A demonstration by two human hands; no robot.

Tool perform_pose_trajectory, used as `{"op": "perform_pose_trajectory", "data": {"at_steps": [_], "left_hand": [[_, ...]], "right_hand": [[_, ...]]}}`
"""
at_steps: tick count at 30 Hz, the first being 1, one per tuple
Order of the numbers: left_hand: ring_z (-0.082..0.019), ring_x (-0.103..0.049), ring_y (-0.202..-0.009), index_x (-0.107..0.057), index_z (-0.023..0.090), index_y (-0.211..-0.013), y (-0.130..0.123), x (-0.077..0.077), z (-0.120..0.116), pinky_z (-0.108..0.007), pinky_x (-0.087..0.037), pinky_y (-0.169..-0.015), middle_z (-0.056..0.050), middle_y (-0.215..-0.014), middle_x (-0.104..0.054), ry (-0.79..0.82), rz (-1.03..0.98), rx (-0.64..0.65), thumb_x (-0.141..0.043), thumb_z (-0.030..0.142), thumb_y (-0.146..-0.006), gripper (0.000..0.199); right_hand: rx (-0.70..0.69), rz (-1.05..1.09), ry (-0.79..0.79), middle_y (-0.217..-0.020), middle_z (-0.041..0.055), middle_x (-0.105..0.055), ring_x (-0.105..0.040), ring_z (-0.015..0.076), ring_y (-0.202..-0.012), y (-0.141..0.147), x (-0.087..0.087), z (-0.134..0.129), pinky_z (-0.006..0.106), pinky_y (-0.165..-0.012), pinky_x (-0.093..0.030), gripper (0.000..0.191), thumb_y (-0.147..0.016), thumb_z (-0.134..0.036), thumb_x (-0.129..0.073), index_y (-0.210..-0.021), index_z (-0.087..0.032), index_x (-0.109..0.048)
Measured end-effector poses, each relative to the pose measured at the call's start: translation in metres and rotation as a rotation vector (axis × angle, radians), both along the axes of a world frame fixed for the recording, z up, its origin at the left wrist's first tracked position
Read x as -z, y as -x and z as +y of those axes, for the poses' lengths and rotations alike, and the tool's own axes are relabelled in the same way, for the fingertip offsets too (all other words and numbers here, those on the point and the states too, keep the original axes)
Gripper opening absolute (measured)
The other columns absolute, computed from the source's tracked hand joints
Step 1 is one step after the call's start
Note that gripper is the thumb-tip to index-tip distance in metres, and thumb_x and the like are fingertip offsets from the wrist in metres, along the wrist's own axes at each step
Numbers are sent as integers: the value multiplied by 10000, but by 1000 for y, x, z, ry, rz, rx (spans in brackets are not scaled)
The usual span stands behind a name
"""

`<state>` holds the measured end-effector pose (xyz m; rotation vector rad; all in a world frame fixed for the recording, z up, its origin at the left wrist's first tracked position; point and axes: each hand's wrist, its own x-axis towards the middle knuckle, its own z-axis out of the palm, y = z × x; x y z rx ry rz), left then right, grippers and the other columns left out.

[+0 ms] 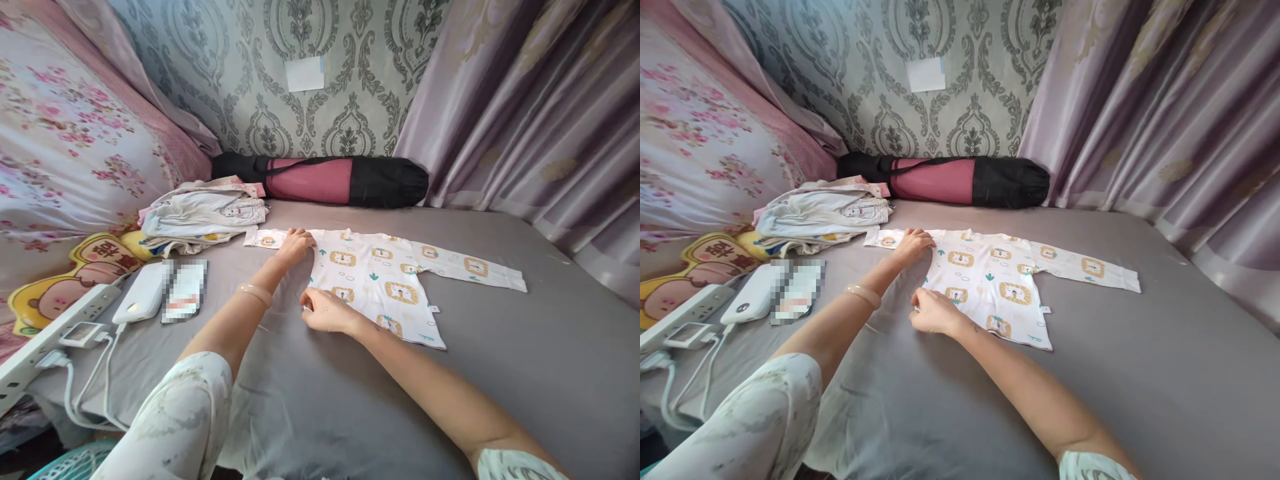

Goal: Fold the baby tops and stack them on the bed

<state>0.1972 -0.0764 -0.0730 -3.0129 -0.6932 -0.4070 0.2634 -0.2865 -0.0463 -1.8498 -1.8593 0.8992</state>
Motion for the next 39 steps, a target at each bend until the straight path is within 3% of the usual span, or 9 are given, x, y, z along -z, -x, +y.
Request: {"op": "perform_pose_trajectory", "data": {"at_steps": [5, 9, 13, 17, 20, 24, 27, 30, 39], "left_hand": [[-261, -551, -1022, -722, 192, -950, -2, -4, -2, -417, -333, -869, -106, -1074, -697, 46, 43, -27, -442, 61, -797, 345], [-274, -559, -1054, -690, 196, -1023, -7, -9, -19, -413, -355, -902, -108, -1120, -674, 29, 61, -124, -463, 75, -793, 345], [-262, -507, -1222, -561, 197, -1266, -13, -5, -62, -407, -366, -1007, -125, -1306, -580, 97, -7, 38, -407, 194, -928, 372], [-286, -365, -1378, -514, 197, -1312, -15, 4, -104, -440, -297, -1112, -132, -1428, -480, 176, 82, 245, -461, 368, -952, 402], [-296, -417, -1335, -552, 184, -1258, -23, -2, -128, -454, -326, -1088, -147, -1385, -510, 176, 75, 303, -468, 342, -954, 352], [-255, -581, -1115, -610, 200, -1158, -52, -20, -175, -408, -420, -965, -121, -1170, -635, 227, 46, 464, -480, 329, -961, 268], [-235, -600, -1033, -640, 186, -1084, -81, -26, -220, -349, -452, -898, -106, -1084, -654, 250, 54, 602, -566, 362, -924, 249], [-239, -611, -983, -660, 160, -1008, -102, -23, -253, -338, -474, -866, -111, -1028, -654, 236, 113, 605, -615, 382, -895, 253], [-259, -635, -924, -676, 144, -906, -112, -13, -274, -357, -522, -776, -144, -941, -652, 181, 186, 462, -453, 298, -948, 275]], "right_hand": [[-124, -20, 0, -1049, 65, -673, -624, 206, -905, 2, -4, -6, 294, -764, -439, 298, -828, -390, -609, -1063, -213, -656], [-160, 158, -46, -1021, 46, -698, -648, 174, -895, -17, -12, -23, 270, -777, -465, 341, -885, -338, -572, -1197, -207, -617], [66, -42, -316, -1150, 77, -660, -589, 192, -1076, -56, -7, -56, 310, -943, -419, 297, -956, -208, -419, -1177, -189, -617], [298, -330, -341, -1190, 119, -624, -544, 221, -1138, -109, 12, -88, 323, -978, -391, 347, -938, -120, -368, -1181, -157, -613], [482, -416, -364, -1134, 108, -640, -564, 224, -1071, -155, 24, -99, 316, -939, -415, 321, -947, -156, -384, -1142, -167, -638], [579, -507, -358, -1092, 107, -643, -547, 241, -1070, -210, 27, -93, 339, -932, -423, 277, -911, -135, -440, -1026, -178, -688], [516, -548, -356, -1101, 97, -634, -534, 235, -1076, -231, 26, -82, 323, -937, -415, 272, -888, -101, -462, -1011, -179, -692], [440, -595, -350, -1122, 98, -627, -520, 233, -1077, -238, 25, -74, 314, -928, -406, 296, -894, -87, -443, -1032, -178, -689], [194, -693, -344, -1092, 109, -620, -502, 228, -1046, -253, 22, -77, 300, -860, -374, 329, -906, -71, -406, -1061, -185, -673]]}}
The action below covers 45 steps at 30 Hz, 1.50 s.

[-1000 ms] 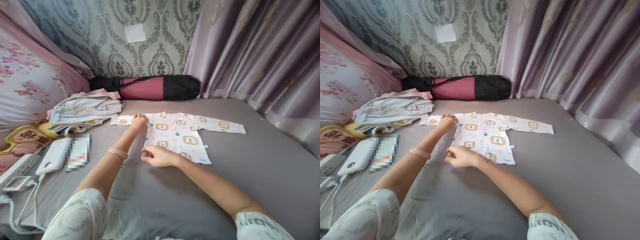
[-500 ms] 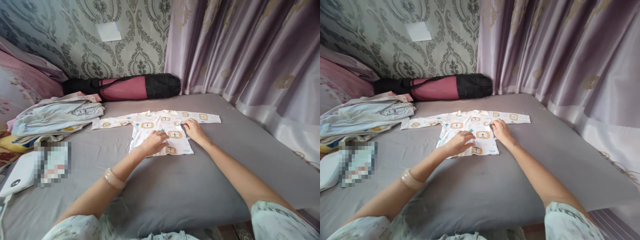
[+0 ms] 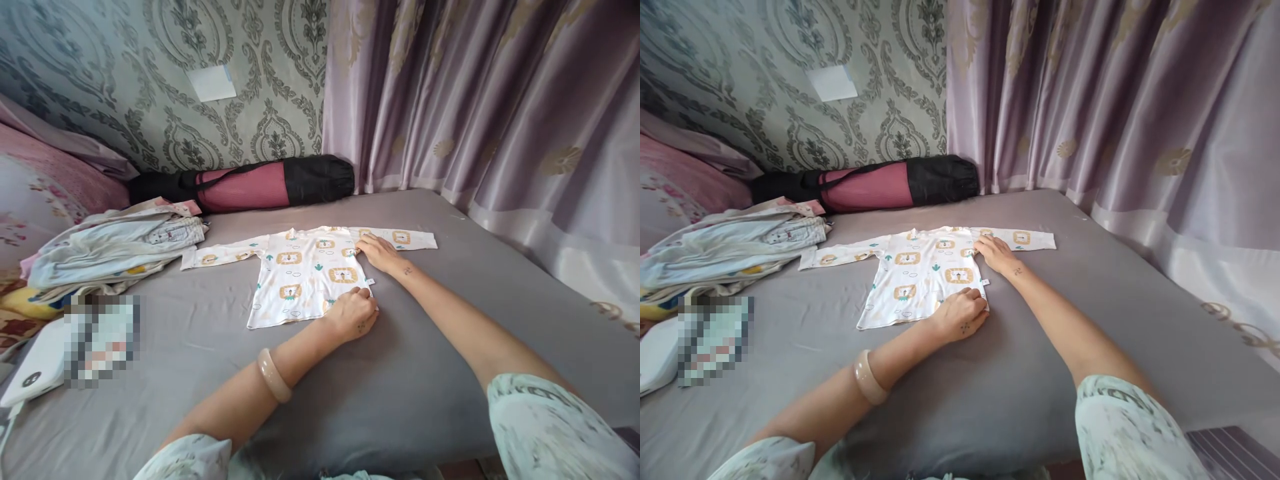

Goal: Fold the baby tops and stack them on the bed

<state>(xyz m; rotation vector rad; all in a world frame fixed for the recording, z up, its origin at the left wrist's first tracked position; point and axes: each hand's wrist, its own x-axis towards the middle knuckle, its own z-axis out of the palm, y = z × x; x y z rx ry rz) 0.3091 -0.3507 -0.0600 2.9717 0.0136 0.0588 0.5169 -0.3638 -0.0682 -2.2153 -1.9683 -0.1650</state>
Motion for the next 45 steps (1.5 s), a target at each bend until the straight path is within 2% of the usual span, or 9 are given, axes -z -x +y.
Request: {"op": "perform_pose_trajectory", "data": {"at_steps": [3, 10, 15, 19, 24, 30, 34, 39, 45], "left_hand": [[-251, -641, -884, -686, 137, -852, -3, 1, -1, -346, -511, -757, -136, -906, -671, 66, -18, -59, -453, 248, -914, 265], [-119, -576, -640, -701, 143, -823, -2, 0, 18, -207, -433, -595, -12, -727, -664, 608, 26, -128, -519, 224, -836, 200], [-144, -605, -736, -713, 148, -858, 2, -2, 11, -219, -457, -689, -59, -828, -684, 492, -15, -58, -550, 243, -859, 188], [-153, -628, -786, -687, 177, -892, 12, -6, 23, -228, -482, -736, -53, -853, -692, 476, -30, -8, -490, 320, -933, 247], [-268, -565, -1167, -593, 144, -1147, 43, 4, 74, -410, -458, -979, -163, -1201, -629, 100, -197, -461, -372, 233, -963, 301], [-332, -224, -1460, -381, 104, -1445, 70, 31, 98, -515, -213, -1172, -184, -1548, -329, -102, -41, -611, -312, 507, -984, 616], [-318, -180, -1474, -309, 101, -1501, 70, 37, 91, -517, -164, -1186, -163, -1581, -257, -83, 30, -630, -226, 530, -995, 669], [-314, -142, -1482, -274, 86, -1514, 71, 27, 96, -526, -152, -1186, -165, -1593, -214, -9, 102, -597, -223, 542, -990, 697], [-268, -134, -1490, -311, 151, -1503, 107, 26, 118, -512, -122, -1197, -125, -1603, -216, -19, 65, -504, -206, 534, -995, 645]], "right_hand": [[-42, -51, 8, -1073, 98, -621, -500, 221, -1024, -6, -3, 0, 296, -848, -363, 302, -926, -101, -413, -1038, -194, -677], [-181, -192, 42, -1002, 80, -634, -500, 207, -946, -18, -7, 7, 296, -790, -355, 255, -957, -138, -426, -977, -189, -675], [-212, -206, 20, -1032, 92, -643, -514, 216, -986, -20, -3, 4, 309, -816, -369, 280, -945, -122, -422, -1024, -188, -682], [-15, -151, 12, -1146, 136, -638, -515, 256, -1099, 0, -4, 6, 362, -907, -377, 323, -920, -106, -415, -1061, -166, -700], [144, -17, -51, -1489, 155, -429, -310, 277, -1397, 64, -1, 12, 416, -1139, -217, 470, -961, -164, -312, -1379, -88, -514], [84, 156, 86, -1598, 143, -228, -165, 322, -1470, 126, 17, 11, 543, -1163, -135, 588, -996, -432, -284, -1510, -152, -342], [99, 131, 97, -1602, 136, -217, -154, 329, -1471, 132, 26, 11, 581, -1156, -106, 583, -990, -429, -295, -1516, -182, -337], [89, 126, 108, -1596, 139, -235, -177, 325, -1466, 128, 21, 11, 578, -1156, -117, 576, -986, -418, -312, -1509, -180, -348], [-37, 162, 176, -1609, 138, -189, -120, 297, -1484, 118, 14, -5, 563, -1164, -121, 573, -1005, -429, -254, -1520, -186, -319]]}}
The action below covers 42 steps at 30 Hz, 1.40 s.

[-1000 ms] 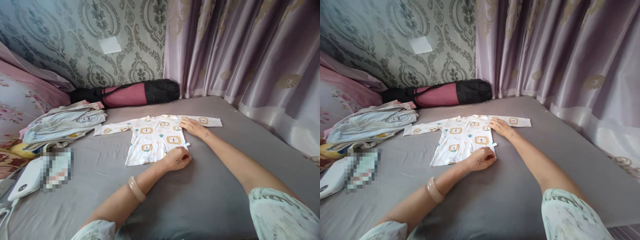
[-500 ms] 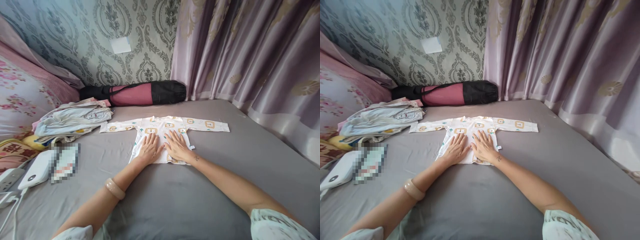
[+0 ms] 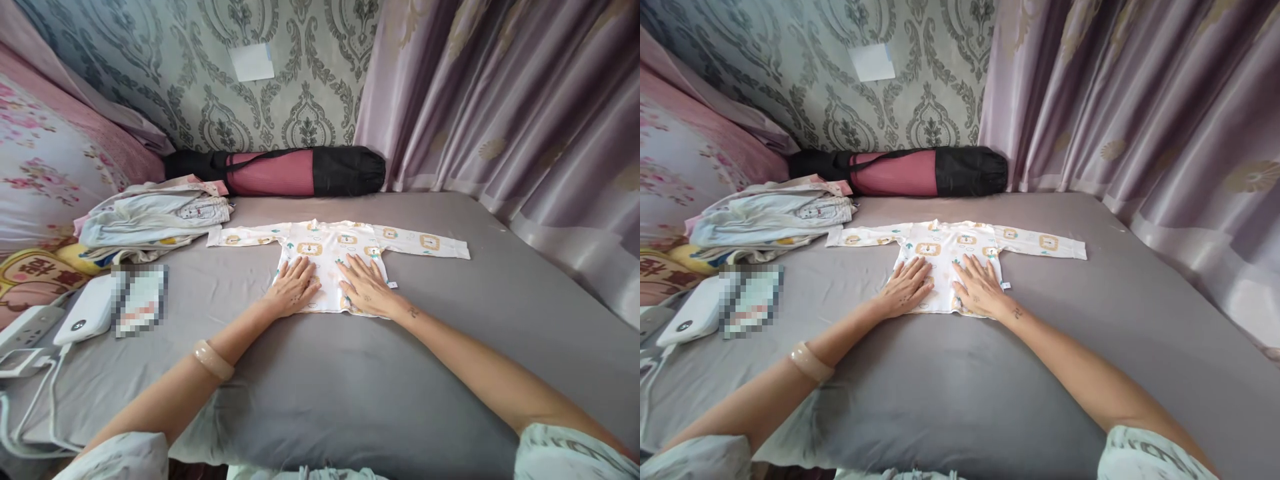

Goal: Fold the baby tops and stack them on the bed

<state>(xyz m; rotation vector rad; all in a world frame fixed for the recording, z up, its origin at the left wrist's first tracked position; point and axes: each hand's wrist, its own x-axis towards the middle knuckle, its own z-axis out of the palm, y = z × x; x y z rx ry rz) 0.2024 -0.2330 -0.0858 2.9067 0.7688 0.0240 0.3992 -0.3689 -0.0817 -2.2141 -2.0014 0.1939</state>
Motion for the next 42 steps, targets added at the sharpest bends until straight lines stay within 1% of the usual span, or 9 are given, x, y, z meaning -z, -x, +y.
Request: {"op": "perform_pose_trajectory", "data": {"at_steps": [7, 9, 12, 15, 18, 23, 28, 33, 42], "left_hand": [[-278, -213, -1468, -336, 133, -1476, 19, 2, 9, -490, -187, -1182, -153, -1571, -290, -34, -36, 40, -251, 524, -988, 631], [-302, -322, -1408, -389, 135, -1430, 28, -3, 8, -481, -290, -1129, -176, -1522, -358, -66, -92, -43, -318, 514, -968, 601], [-322, -495, -1201, -541, 140, -1244, 50, -9, 7, -469, -415, -994, -181, -1310, -526, -78, -133, -264, -401, 500, -921, 503], [-307, -534, -1061, -626, 176, -974, 71, -10, 7, -457, -444, -924, -139, -1096, -576, -13, -136, -424, -471, 535, -854, 410], [-296, -530, -1020, -633, 197, -818, 78, -10, 5, -443, -445, -912, -107, -1006, -570, 81, -138, -488, -514, 547, -801, 370], [-313, -517, -1056, -631, 192, -717, 74, -18, -5, -432, -432, -934, -116, -1026, -575, 168, -101, -528, -534, 556, -774, 381], [-306, -530, -1060, -639, 195, -704, 74, -24, -4, -409, -437, -919, -112, -1016, -583, 213, -64, -532, -556, 545, -777, 367], [-282, -554, -980, -637, 199, -693, 82, -23, 4, -396, -446, -890, -99, -949, -584, 226, -101, -491, -583, 567, -771, 381], [-249, -576, -865, -630, 197, -689, 89, -17, 20, -349, -448, -797, -89, -889, -607, 241, -126, -399, -584, 622, -757, 433]], "right_hand": [[-70, -6, -60, -1571, 134, -301, -211, 275, -1462, -9, -1, -13, 498, -1165, -181, 528, -1002, -410, -295, -1469, -184, -392], [-11, 15, -156, -1471, 128, -443, -364, 259, -1376, -16, -4, -24, 436, -1118, -290, 454, -991, -381, -331, -1372, -191, -488], [236, 17, -264, -1118, 116, -619, -555, 250, -1072, -31, -6, -51, 372, -946, -431, 313, -957, -384, -397, -1035, -192, -631], [382, -5, -197, -923, 81, -593, -553, 245, -900, -40, -8, -77, 362, -805, -455, 280, -901, -444, -475, -772, -220, -580], [422, 33, -124, -888, 58, -568, -544, 235, -884, -35, -10, -91, 346, -770, -447, 288, -873, -456, -505, -689, -234, -508], [445, 104, -103, -935, 54, -561, -547, 226, -933, -16, -12, -93, 332, -792, -444, 279, -847, -403, -532, -635, -233, -466], [443, 168, -120, -928, 46, -559, -559, 212, -918, -19, -7, -92, 327, -808, -438, 277, -840, -392, -548, -626, -227, -485], [373, 227, -116, -869, 36, -560, -574, 189, -848, -29, -6, -93, 308, -780, -441, 279, -830, -402, -575, -625, -224, -511], [369, 201, -48, -889, 36, -577, -585, 180, -824, -33, -14, -92, 291, -725, -435, 282, -837, -408, -560, -626, -223, -525]]}}
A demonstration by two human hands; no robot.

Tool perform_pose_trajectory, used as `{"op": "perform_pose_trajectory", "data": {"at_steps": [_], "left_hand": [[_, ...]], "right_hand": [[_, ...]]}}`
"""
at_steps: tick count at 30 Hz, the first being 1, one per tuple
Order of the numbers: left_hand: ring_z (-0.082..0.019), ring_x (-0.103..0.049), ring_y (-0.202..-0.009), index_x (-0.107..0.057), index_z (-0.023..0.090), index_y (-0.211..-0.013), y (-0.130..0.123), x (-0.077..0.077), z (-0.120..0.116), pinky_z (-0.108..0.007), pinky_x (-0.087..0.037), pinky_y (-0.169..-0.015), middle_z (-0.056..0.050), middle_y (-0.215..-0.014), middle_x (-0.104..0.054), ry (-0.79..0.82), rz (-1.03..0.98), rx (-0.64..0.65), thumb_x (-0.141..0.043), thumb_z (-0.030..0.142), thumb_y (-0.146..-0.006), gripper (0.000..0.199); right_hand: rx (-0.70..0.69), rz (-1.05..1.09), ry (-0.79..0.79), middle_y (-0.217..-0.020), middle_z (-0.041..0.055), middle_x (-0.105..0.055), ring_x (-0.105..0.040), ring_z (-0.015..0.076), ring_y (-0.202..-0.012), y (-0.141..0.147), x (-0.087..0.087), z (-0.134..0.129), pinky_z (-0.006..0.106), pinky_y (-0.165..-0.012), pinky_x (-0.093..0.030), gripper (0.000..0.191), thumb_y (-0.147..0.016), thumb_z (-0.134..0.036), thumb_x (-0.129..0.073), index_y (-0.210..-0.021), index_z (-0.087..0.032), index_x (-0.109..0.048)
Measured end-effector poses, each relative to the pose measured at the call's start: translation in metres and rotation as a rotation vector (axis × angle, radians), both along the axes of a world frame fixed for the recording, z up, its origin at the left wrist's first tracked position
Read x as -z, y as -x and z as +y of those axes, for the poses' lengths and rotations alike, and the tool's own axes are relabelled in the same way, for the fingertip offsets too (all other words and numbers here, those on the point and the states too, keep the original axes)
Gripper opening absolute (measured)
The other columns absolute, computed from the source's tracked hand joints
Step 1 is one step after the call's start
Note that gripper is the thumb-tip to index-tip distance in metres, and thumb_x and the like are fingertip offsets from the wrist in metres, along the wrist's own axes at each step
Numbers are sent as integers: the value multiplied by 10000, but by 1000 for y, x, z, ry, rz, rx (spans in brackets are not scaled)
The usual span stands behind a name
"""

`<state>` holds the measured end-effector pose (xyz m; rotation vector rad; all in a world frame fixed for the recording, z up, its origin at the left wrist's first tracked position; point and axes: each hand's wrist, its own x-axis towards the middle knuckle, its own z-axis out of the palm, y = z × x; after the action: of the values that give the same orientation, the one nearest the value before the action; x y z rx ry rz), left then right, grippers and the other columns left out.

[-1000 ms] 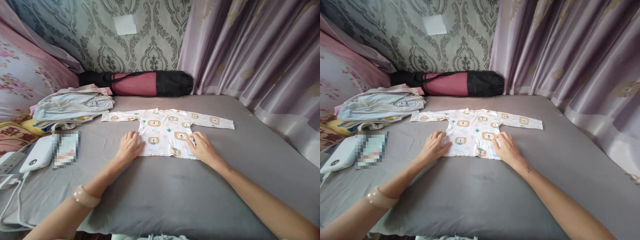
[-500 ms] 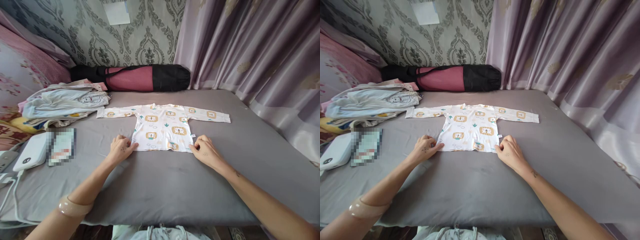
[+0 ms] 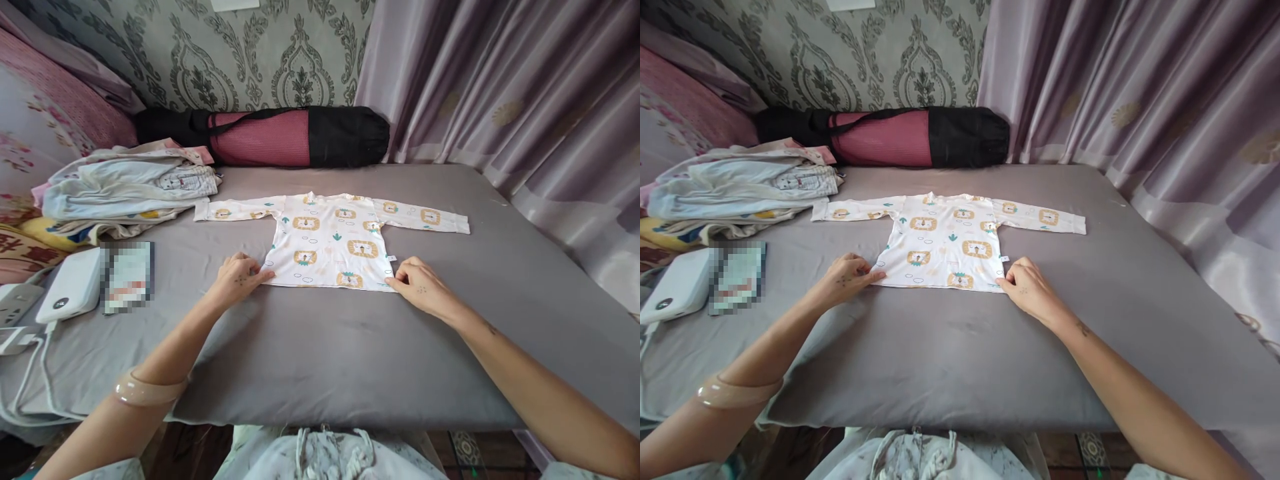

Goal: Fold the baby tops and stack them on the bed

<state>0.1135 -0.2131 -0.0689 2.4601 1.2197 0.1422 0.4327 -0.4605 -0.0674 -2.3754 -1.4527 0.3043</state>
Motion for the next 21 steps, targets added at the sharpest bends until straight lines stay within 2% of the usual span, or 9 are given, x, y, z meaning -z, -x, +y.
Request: {"op": "perform_pose_trajectory", "data": {"at_steps": [4, 6, 9, 11, 13, 14, 16, 21], "left_hand": [[-246, -587, -855, -638, 196, -712, 5, -3, 7, -343, -454, -787, -83, -868, -612, 29, 49, 33, -589, 613, -768, 423], [-267, -588, -906, -650, 194, -784, 3, -7, 5, -365, -460, -822, -96, -906, -617, -20, 81, 22, -612, 579, -771, 387], [-302, -563, -1055, -636, 177, -977, -14, -14, -6, -421, -448, -917, -139, -1076, -615, -218, 24, 51, -547, 502, -855, 358], [-292, -535, -1157, -598, 167, -1110, -37, -13, -18, -441, -421, -990, -155, -1222, -585, -300, -56, 199, -425, 432, -942, 359], [-272, -439, -1316, -554, 169, -1234, -61, -8, -29, -443, -357, -1085, -149, -1370, -527, -315, -72, 386, -329, 379, -986, 395], [-280, -351, -1394, -527, 164, -1293, -72, -4, -34, -463, -296, -1134, -146, -1443, -473, -336, -50, 425, -311, 388, -993, 433], [-298, -207, -1467, -457, 137, -1392, -87, 6, -38, -493, -198, -1180, -150, -1536, -361, -351, 14, 453, -285, 454, -996, 536], [-318, -138, -1484, -293, 175, -1518, -91, 23, -32, -546, -123, -1182, -116, -1601, -229, -263, 114, 413, -212, 592, -975, 689]], "right_hand": [[-29, -36, 71, -888, 31, -588, -586, 167, -758, 0, -11, -1, 280, -655, -424, 282, -861, -415, -543, -654, -224, -550], [-12, -121, 125, -911, 50, -600, -596, 188, -770, 5, -18, 3, 299, -660, -429, 236, -874, -376, -539, -703, -220, -585], [-44, -265, 75, -1045, 124, -624, -605, 260, -937, 21, -25, 22, 369, -809, -452, 238, -935, -313, -450, -913, -187, -651], [-182, -260, -27, -1255, 147, -586, -555, 280, -1131, 36, -23, 42, 400, -973, -409, 342, -979, -297, -353, -1141, -166, -624], [-345, -242, -79, -1494, 119, -420, -358, 282, -1375, 50, -17, 62, 433, -1122, -282, 439, -1000, -311, -295, -1354, -169, -512], [-411, -234, -73, -1555, 98, -340, -252, 275, -1440, 56, -13, 71, 459, -1164, -209, 479, -1007, -330, -273, -1427, -177, -445], [-495, -218, -34, -1606, 81, -229, -133, 260, -1483, 62, -4, 83, 489, -1192, -124, 538, -1015, -376, -246, -1506, -178, -334], [-515, -217, 33, -1610, 100, -199, -115, 277, -1486, 63, 8, 86, 521, -1195, -80, 586, -1012, -431, -253, -1528, -157, -300]]}}
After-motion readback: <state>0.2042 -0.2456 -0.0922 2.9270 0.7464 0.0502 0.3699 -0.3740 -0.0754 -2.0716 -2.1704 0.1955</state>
